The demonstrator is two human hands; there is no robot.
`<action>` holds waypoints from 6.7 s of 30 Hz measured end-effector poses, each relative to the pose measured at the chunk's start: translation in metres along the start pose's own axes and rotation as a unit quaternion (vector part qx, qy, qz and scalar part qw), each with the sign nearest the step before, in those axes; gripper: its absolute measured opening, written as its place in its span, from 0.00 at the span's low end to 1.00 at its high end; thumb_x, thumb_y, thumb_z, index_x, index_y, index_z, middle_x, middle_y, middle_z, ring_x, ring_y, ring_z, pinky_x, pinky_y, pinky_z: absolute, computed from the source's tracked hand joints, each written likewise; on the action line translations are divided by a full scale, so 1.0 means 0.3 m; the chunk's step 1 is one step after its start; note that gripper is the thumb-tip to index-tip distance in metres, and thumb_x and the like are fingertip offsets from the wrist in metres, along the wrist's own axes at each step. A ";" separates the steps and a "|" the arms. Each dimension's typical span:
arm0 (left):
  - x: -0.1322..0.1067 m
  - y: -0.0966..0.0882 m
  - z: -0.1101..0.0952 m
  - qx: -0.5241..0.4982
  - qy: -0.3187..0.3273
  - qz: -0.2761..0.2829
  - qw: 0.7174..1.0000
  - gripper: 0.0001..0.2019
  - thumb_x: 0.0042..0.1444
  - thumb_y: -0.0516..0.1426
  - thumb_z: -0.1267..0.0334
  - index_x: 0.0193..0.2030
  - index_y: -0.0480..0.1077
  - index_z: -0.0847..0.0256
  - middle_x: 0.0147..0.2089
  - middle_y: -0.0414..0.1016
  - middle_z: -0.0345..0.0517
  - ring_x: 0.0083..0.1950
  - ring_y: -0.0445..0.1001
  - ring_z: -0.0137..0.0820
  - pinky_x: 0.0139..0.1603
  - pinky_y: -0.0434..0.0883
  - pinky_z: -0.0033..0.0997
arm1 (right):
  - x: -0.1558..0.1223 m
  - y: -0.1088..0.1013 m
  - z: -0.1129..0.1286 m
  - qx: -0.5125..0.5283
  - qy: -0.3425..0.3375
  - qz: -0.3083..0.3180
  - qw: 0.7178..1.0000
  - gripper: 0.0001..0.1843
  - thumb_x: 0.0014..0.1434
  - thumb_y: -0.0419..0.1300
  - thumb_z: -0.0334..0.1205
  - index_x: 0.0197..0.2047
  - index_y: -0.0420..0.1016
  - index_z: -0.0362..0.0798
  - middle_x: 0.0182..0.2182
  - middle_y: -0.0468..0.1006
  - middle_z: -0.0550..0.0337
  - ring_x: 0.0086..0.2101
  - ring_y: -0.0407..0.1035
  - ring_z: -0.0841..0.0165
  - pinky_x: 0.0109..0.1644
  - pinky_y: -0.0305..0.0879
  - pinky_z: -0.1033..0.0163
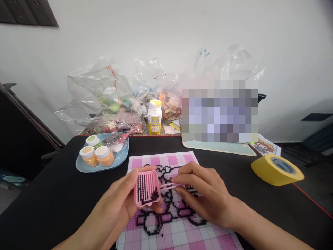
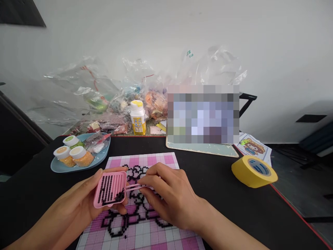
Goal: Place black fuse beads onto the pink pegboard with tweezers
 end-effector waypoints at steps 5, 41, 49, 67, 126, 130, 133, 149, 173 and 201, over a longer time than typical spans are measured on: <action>-0.003 -0.002 0.001 -0.002 -0.005 -0.008 1.000 0.16 0.64 0.55 0.52 0.47 0.79 0.59 0.37 0.82 0.47 0.36 0.79 0.40 0.47 0.75 0.41 | -0.007 0.015 -0.009 -0.007 0.000 0.011 1.000 0.05 0.66 0.55 0.32 0.45 0.70 0.45 0.34 0.74 0.56 0.30 0.68 0.71 0.29 0.64 0.67; 0.008 -0.018 0.036 0.007 -0.017 0.007 1.000 0.20 0.64 0.54 0.49 0.53 0.76 0.58 0.40 0.81 0.48 0.42 0.79 0.43 0.52 0.75 0.50 | -0.004 0.014 0.001 -0.044 -0.020 0.010 0.999 0.04 0.67 0.56 0.31 0.44 0.71 0.43 0.33 0.74 0.56 0.30 0.68 0.72 0.29 0.64 0.68; 0.012 -0.015 -0.009 -0.005 0.005 -0.014 1.000 0.18 0.67 0.51 0.54 0.48 0.80 0.59 0.38 0.82 0.49 0.38 0.78 0.39 0.42 0.78 0.40 | 0.005 -0.025 -0.006 -0.019 -0.007 -0.023 1.000 0.05 0.66 0.55 0.29 0.43 0.71 0.42 0.32 0.73 0.56 0.30 0.68 0.72 0.28 0.63 0.68; 0.016 -0.042 -0.026 0.034 0.025 -0.030 0.999 0.20 0.63 0.54 0.49 0.34 0.80 0.62 0.31 0.80 0.48 0.35 0.76 0.38 0.42 0.75 0.36 | -0.004 0.031 -0.022 -0.005 0.004 0.070 0.998 0.06 0.68 0.52 0.32 0.45 0.70 0.44 0.33 0.75 0.56 0.31 0.70 0.70 0.27 0.63 0.68; 0.009 -0.057 -0.029 -0.033 0.015 -0.081 0.996 0.14 0.62 0.59 0.56 0.36 0.82 0.64 0.36 0.82 0.52 0.41 0.75 0.42 0.47 0.79 0.52 | -0.018 0.091 0.005 -0.021 -0.030 0.124 0.992 0.09 0.70 0.50 0.34 0.43 0.71 0.44 0.34 0.75 0.56 0.27 0.68 0.72 0.25 0.61 0.67; 0.005 -0.056 -0.031 -0.030 0.010 -0.091 0.995 0.14 0.62 0.58 0.56 0.35 0.82 0.64 0.34 0.80 0.50 0.42 0.74 0.43 0.47 0.79 0.52 | -0.021 0.093 0.004 -0.017 -0.027 0.131 0.991 0.09 0.70 0.50 0.34 0.43 0.71 0.44 0.34 0.75 0.56 0.26 0.67 0.72 0.25 0.61 0.67; 0.003 -0.051 -0.033 -0.028 0.008 -0.093 0.995 0.15 0.62 0.58 0.56 0.34 0.82 0.64 0.35 0.80 0.51 0.41 0.74 0.41 0.47 0.79 0.50 | -0.023 0.091 0.002 -0.020 -0.024 0.127 0.991 0.08 0.69 0.51 0.34 0.42 0.71 0.44 0.34 0.75 0.56 0.27 0.68 0.72 0.26 0.61 0.67; 0.006 -0.078 -0.022 -0.013 0.016 -0.106 0.994 0.17 0.53 0.65 0.50 0.34 0.81 0.64 0.33 0.81 0.51 0.39 0.74 0.42 0.44 0.80 0.52 | -0.008 0.037 -0.003 0.001 -0.012 0.059 0.998 0.07 0.68 0.53 0.33 0.44 0.72 0.44 0.34 0.75 0.56 0.30 0.69 0.72 0.27 0.62 0.68; 0.000 -0.045 0.042 0.020 -0.015 -0.010 1.000 0.21 0.60 0.58 0.47 0.54 0.76 0.57 0.45 0.81 0.49 0.46 0.77 0.42 0.49 0.76 0.44 | 0.003 -0.006 0.008 -0.009 -0.014 -0.007 1.000 0.05 0.67 0.54 0.31 0.43 0.72 0.42 0.33 0.74 0.58 0.26 0.65 0.75 0.27 0.60 0.69; 0.004 -0.038 0.026 0.031 -0.013 -0.010 0.999 0.18 0.62 0.56 0.48 0.53 0.77 0.53 0.44 0.81 0.46 0.46 0.76 0.40 0.52 0.73 0.41 | 0.003 0.004 0.007 -0.015 -0.018 0.000 1.000 0.07 0.69 0.53 0.33 0.44 0.72 0.44 0.33 0.75 0.57 0.30 0.70 0.73 0.28 0.63 0.69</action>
Point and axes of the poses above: each hand's wrist, its own x-axis towards the middle knuckle, its own y-axis out of the palm, z = x × y, the point moved 10 cm from there along x, towards the middle knuckle
